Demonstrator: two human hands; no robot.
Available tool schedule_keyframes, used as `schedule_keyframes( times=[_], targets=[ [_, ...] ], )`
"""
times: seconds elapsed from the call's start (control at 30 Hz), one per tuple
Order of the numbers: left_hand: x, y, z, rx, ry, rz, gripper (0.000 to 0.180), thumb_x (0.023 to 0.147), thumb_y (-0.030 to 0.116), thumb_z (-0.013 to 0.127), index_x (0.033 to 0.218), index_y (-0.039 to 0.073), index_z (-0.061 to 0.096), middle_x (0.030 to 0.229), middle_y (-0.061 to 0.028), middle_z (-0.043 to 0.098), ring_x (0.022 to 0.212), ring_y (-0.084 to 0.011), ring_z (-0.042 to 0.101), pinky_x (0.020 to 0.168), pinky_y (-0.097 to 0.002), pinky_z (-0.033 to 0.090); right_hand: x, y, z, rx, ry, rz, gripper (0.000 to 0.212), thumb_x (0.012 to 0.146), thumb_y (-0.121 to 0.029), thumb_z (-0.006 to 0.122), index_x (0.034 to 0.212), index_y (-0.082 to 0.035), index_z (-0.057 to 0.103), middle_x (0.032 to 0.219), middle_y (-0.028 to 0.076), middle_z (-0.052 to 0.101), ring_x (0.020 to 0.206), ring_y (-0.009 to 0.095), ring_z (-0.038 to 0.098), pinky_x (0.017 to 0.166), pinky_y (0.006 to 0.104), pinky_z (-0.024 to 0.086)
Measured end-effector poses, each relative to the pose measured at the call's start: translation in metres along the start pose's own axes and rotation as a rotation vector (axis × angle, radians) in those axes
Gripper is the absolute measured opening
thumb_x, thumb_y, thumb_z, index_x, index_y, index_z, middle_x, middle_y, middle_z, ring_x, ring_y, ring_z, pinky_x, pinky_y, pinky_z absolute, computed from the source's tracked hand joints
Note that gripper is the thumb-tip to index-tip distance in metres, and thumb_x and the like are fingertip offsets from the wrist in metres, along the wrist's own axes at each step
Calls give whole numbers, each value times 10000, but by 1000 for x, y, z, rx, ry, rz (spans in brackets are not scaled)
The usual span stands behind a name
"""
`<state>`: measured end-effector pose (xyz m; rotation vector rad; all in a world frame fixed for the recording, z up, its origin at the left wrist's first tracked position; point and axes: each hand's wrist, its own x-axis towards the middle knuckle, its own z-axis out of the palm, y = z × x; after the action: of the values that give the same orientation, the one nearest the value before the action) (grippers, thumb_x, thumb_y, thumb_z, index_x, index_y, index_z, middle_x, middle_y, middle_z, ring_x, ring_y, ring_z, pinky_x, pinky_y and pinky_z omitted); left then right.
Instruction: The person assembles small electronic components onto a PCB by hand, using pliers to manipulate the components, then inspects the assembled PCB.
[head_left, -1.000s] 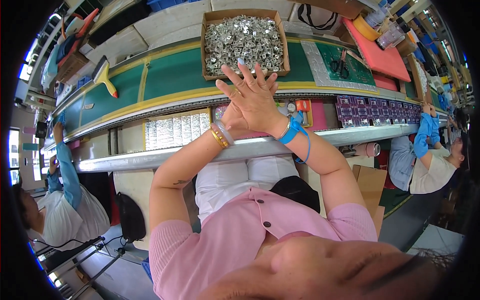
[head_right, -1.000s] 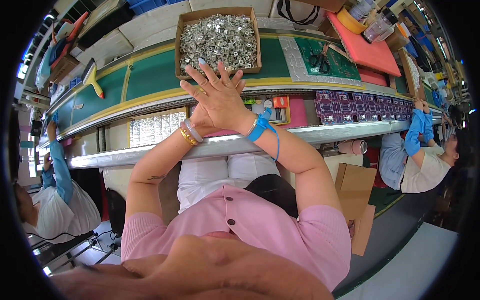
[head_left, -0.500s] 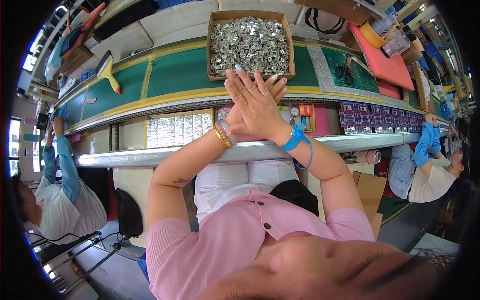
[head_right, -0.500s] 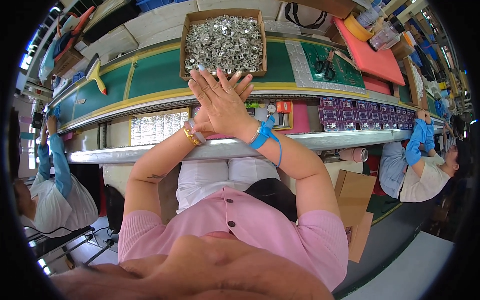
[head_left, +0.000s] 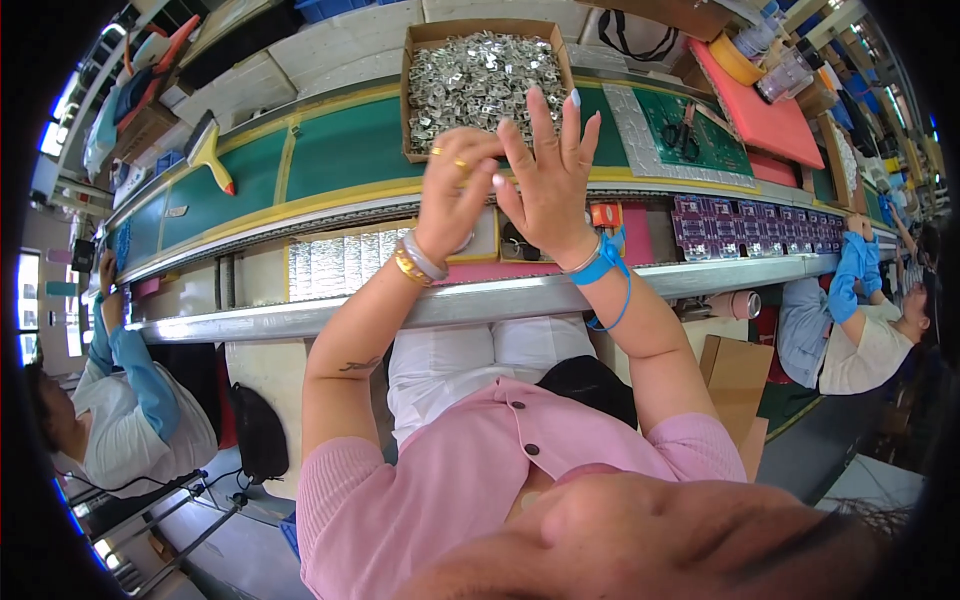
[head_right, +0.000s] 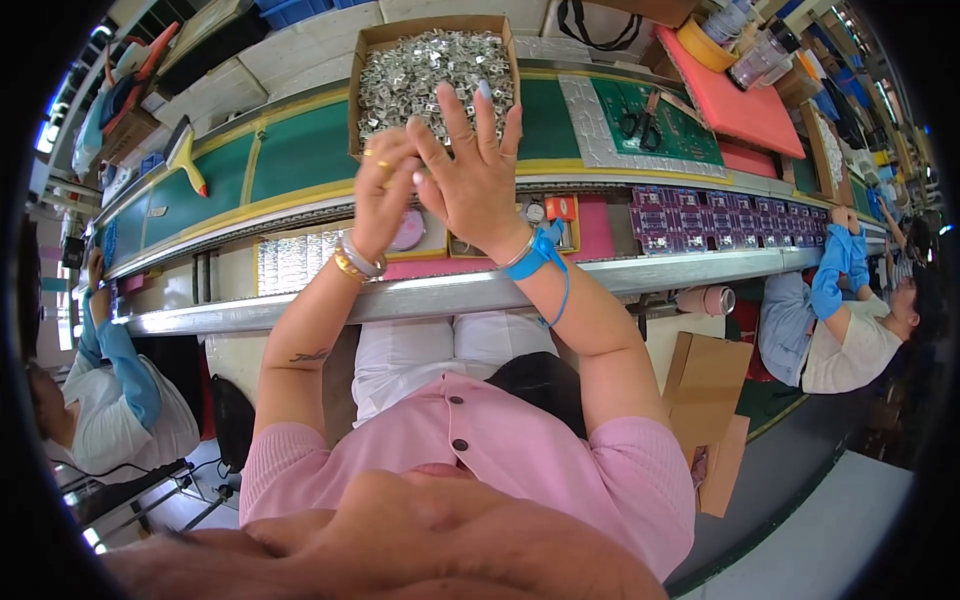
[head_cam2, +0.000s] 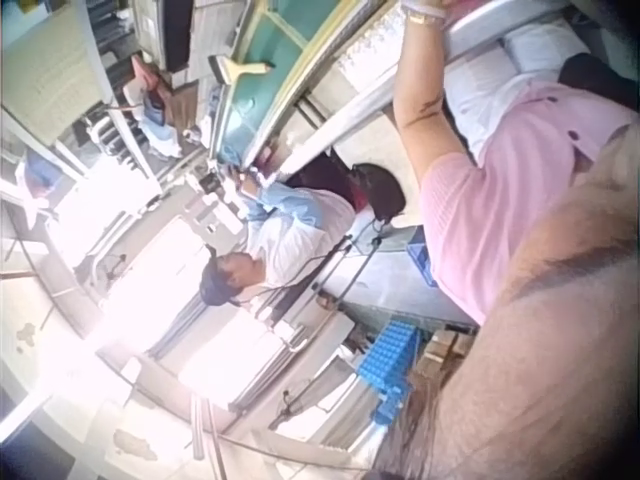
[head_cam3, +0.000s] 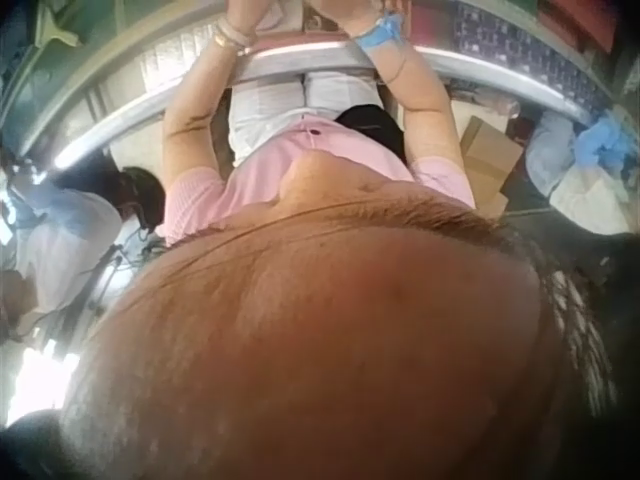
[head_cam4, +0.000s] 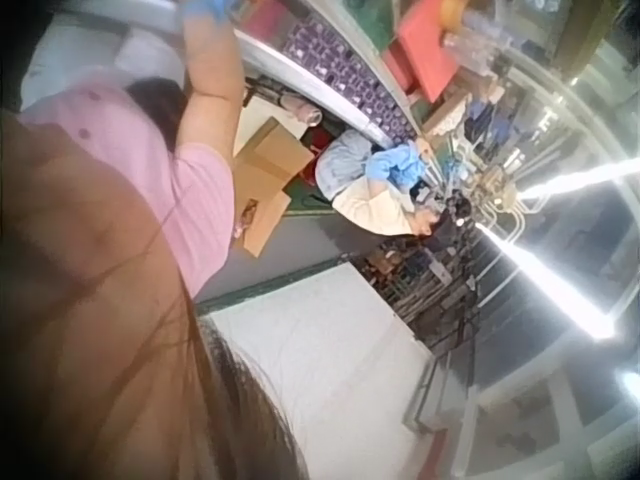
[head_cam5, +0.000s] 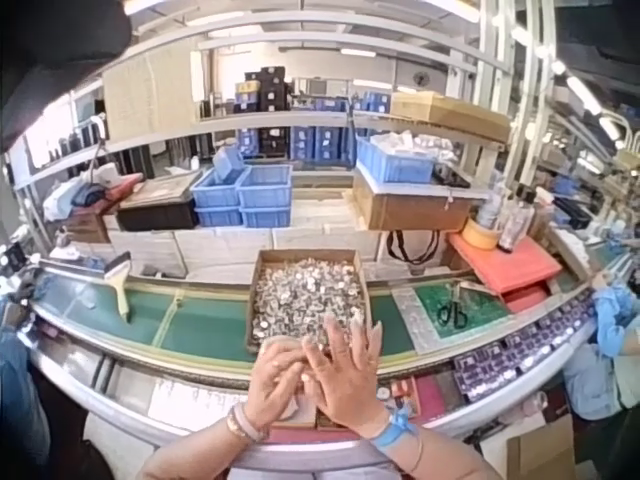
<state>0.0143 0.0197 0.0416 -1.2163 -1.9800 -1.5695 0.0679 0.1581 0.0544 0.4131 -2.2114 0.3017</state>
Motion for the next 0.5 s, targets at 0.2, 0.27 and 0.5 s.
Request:
schedule_keyframes(
  times=[0.2, 0.27, 0.5],
  targets=[
    [-1, 1, -6, -273, 157, -135, 178, 838, 185, 619, 946, 43, 622, 939, -52, 612, 952, -198, 505, 881, -349, 365, -3, -6, 15, -90, -61, 62, 746, 736, -103, 601, 1399, -269, 301, 1483, 118, 203, 1371, 363, 113, 1065, 594, 67],
    [-4, -4, -5, -310, 190, -153, 193, 823, 193, 650, 943, 45, 621, 934, -44, 612, 940, -185, 506, 874, -333, 368, -5, -9, 18, -92, -70, 52, 733, 723, -103, 605, 1378, -293, 337, 1487, 99, 196, 1372, 351, 119, 1067, 595, 63],
    [-2, -4, -6, -339, 229, -213, 150, 792, 154, 684, 877, 72, 591, 900, -18, 620, 905, -163, 512, 862, -316, 376, -8, -9, 24, -110, -86, 25, 743, 716, -96, 611, 1359, -355, 343, 1489, 64, 198, 1375, 323, 128, 1074, 592, 72]
  ],
)
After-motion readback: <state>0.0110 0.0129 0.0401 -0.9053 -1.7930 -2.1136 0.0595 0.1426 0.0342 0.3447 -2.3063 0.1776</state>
